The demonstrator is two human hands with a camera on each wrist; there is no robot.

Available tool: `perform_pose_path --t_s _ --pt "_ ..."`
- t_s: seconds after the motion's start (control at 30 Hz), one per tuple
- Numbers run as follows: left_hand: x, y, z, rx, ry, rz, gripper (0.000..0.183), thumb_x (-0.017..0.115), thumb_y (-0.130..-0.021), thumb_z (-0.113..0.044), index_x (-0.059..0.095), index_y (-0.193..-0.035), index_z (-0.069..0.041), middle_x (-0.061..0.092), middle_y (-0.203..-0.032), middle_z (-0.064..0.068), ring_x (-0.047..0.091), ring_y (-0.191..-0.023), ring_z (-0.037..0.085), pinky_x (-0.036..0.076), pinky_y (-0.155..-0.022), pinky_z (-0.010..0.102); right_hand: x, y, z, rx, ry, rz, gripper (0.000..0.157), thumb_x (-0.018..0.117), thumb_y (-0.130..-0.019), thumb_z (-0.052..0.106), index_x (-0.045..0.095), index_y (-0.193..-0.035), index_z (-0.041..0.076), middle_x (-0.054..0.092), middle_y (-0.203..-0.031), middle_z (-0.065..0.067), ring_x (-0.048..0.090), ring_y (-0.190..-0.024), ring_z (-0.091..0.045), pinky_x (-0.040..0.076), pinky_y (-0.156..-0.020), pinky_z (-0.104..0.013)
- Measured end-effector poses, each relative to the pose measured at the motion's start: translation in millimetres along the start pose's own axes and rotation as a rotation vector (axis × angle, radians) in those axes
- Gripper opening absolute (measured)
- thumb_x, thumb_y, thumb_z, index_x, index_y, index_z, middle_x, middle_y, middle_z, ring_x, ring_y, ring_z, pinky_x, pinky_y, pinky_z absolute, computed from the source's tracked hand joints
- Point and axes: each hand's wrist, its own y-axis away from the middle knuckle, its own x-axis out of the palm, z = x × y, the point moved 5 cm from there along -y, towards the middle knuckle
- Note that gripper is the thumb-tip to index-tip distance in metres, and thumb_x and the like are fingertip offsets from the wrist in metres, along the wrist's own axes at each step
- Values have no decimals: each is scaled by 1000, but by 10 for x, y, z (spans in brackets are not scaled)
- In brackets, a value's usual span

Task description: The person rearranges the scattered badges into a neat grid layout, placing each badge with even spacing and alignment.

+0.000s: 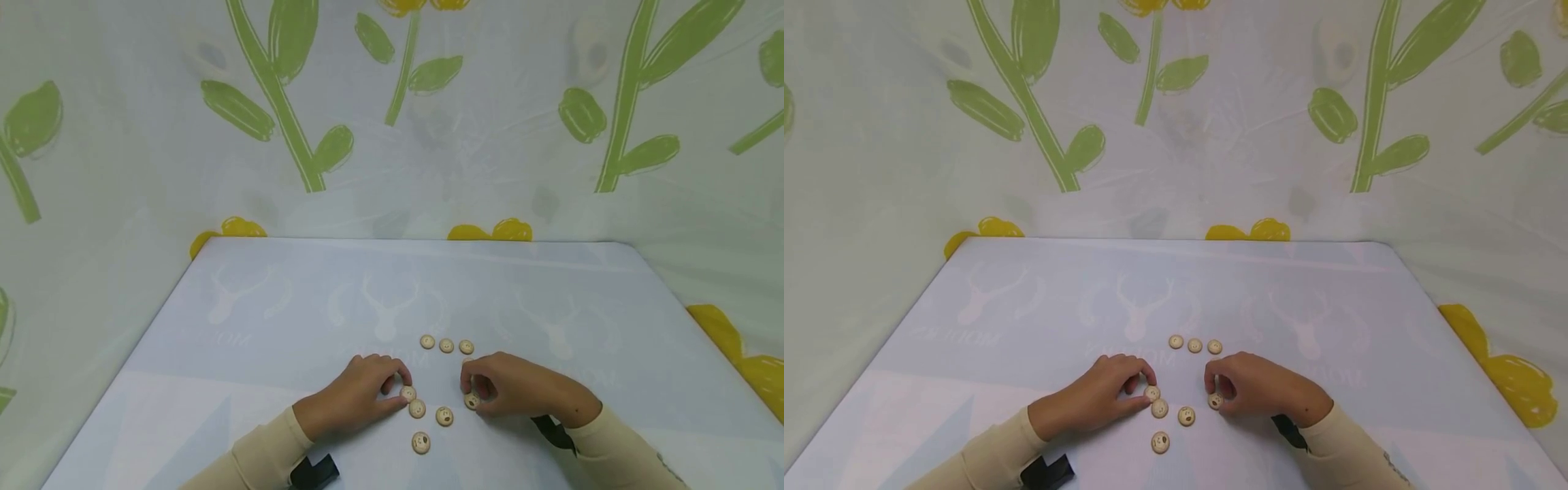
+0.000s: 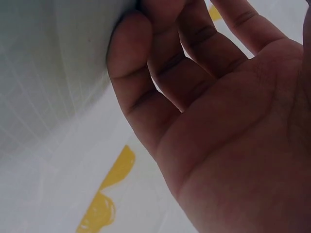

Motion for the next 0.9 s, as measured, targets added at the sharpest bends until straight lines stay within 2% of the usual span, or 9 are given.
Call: perform_pose_path --t_s 0.73,0.9 --pt "-5 7 -19 7 9 -3 18 73 -91 -35 64 -105 -28 48 -75 -13 41 -69 1 31 -69 26 39 -1 -28 53 18 -3 21 78 -82 14 62 -88 25 54 -69 12 48 -64 1 43 -59 -20" --pt "-5 5 -18 7 15 -4 18 73 -91 -35 64 -105 -28 48 -75 -13 42 -69 1 30 -69 26 34 -6 -20 42 14 -12 20 78 -82 14 62 -88 25 54 -69 12 48 -63 1 43 -59 -20"
